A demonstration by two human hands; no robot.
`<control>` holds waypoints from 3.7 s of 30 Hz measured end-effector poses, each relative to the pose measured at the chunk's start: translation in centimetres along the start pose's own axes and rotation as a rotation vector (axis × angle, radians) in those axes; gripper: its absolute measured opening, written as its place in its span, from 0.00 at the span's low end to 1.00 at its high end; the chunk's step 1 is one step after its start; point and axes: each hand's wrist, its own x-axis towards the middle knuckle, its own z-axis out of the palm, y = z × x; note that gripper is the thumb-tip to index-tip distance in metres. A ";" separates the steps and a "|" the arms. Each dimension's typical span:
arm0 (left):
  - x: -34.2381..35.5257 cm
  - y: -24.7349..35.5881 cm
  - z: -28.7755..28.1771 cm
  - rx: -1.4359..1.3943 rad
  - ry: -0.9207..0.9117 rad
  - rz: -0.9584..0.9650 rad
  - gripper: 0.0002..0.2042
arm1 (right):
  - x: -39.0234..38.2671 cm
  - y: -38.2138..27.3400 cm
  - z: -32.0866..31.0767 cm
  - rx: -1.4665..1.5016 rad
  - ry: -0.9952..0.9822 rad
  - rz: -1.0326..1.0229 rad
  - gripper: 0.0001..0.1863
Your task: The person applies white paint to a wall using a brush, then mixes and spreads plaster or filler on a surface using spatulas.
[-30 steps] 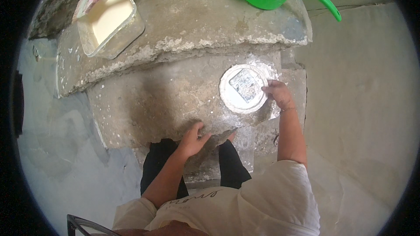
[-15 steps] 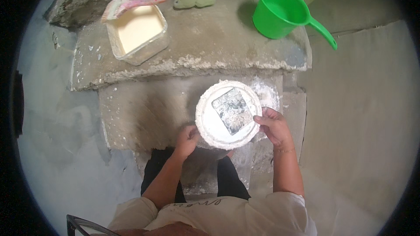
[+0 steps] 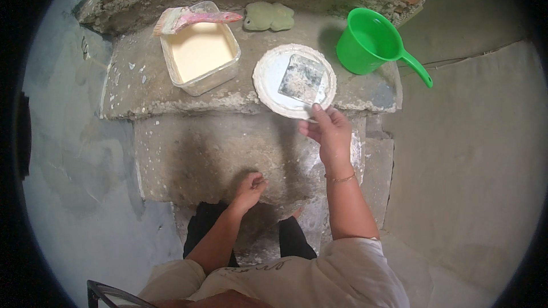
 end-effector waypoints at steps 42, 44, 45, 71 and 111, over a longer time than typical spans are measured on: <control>-1.4 1.5 -1.4 0.045 -0.047 0.030 0.23 | 8.8 -11.0 4.8 -1.568 -0.084 -0.585 0.26; -1.5 1.9 -1.5 0.039 -0.050 0.007 0.23 | 8.1 -11.8 3.9 -1.366 -0.177 -0.682 0.16; -1.7 2.1 -1.7 0.029 -0.046 -0.017 0.23 | 6.1 -12.3 4.6 -1.343 -0.139 -0.703 0.11; -0.9 1.4 -0.8 0.018 -0.092 -0.079 0.24 | 1.1 -2.6 -0.3 -1.284 0.002 -1.326 0.14; -1.3 2.4 -0.7 0.008 -0.146 -0.144 0.23 | 0.9 -3.1 -0.1 -1.322 -0.045 -1.304 0.09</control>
